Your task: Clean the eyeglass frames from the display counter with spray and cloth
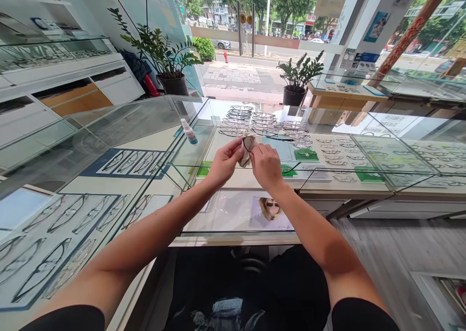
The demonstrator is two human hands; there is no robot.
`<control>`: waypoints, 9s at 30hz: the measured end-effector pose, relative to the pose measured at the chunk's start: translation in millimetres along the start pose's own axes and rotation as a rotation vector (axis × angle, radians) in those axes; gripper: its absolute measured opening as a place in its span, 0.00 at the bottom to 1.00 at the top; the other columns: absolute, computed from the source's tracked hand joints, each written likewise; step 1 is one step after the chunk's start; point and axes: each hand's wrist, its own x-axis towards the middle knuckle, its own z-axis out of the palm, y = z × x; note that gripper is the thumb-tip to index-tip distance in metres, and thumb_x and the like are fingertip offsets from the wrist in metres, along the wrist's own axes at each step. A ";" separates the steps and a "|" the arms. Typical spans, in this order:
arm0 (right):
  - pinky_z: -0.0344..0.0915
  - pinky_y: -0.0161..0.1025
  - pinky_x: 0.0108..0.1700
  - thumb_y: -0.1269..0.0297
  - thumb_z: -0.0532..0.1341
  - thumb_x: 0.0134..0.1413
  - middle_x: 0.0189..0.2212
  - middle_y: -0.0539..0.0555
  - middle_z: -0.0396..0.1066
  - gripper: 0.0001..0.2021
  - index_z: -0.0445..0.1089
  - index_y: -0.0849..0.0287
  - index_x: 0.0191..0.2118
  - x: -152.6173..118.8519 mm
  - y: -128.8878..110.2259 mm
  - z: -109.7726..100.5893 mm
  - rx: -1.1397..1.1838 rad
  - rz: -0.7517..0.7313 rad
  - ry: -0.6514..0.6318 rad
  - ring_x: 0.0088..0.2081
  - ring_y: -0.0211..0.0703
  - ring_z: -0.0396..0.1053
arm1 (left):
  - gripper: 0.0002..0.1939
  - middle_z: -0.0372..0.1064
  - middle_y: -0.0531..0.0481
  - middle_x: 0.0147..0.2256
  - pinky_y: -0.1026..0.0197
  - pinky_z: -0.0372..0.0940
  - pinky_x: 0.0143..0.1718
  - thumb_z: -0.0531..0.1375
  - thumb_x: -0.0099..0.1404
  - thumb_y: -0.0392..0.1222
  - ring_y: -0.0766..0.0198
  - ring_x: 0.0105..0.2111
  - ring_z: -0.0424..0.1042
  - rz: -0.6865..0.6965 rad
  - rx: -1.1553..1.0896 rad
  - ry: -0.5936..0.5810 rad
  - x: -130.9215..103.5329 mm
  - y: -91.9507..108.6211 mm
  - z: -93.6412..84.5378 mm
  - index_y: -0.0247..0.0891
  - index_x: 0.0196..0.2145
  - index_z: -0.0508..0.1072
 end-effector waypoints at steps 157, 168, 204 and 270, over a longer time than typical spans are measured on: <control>0.76 0.59 0.60 0.53 0.75 0.63 0.52 0.54 0.79 0.19 0.76 0.44 0.57 66.8 -49.4 -177.5 0.499 -0.080 0.422 0.53 0.56 0.78 | 0.27 0.83 0.48 0.51 0.46 0.77 0.54 0.78 0.62 0.64 0.50 0.53 0.81 0.768 0.724 0.150 -4.3 206.7 -4.1 0.52 0.53 0.81; 0.75 0.57 0.60 0.54 0.74 0.64 0.53 0.55 0.79 0.20 0.76 0.48 0.58 66.8 -51.1 -175.3 0.499 -0.051 0.433 0.54 0.54 0.78 | 0.28 0.83 0.46 0.50 0.47 0.76 0.52 0.77 0.64 0.64 0.51 0.52 0.82 0.803 0.740 0.194 1.2 199.5 -6.4 0.50 0.54 0.80; 0.77 0.59 0.60 0.54 0.70 0.68 0.56 0.58 0.81 0.19 0.77 0.48 0.61 71.7 -43.7 -174.7 0.401 -0.048 0.360 0.55 0.56 0.79 | 0.26 0.78 0.46 0.50 0.41 0.77 0.55 0.76 0.64 0.64 0.48 0.51 0.77 0.990 0.892 0.315 -5.1 200.2 3.2 0.54 0.54 0.81; 0.77 0.64 0.62 0.61 0.69 0.70 0.55 0.57 0.77 0.15 0.77 0.42 0.60 78.7 -59.5 -165.1 0.287 -0.172 0.615 0.60 0.62 0.75 | 0.29 0.81 0.46 0.58 0.47 0.76 0.49 0.75 0.65 0.64 0.46 0.55 0.81 0.868 0.852 0.271 28.6 188.6 -20.9 0.55 0.59 0.78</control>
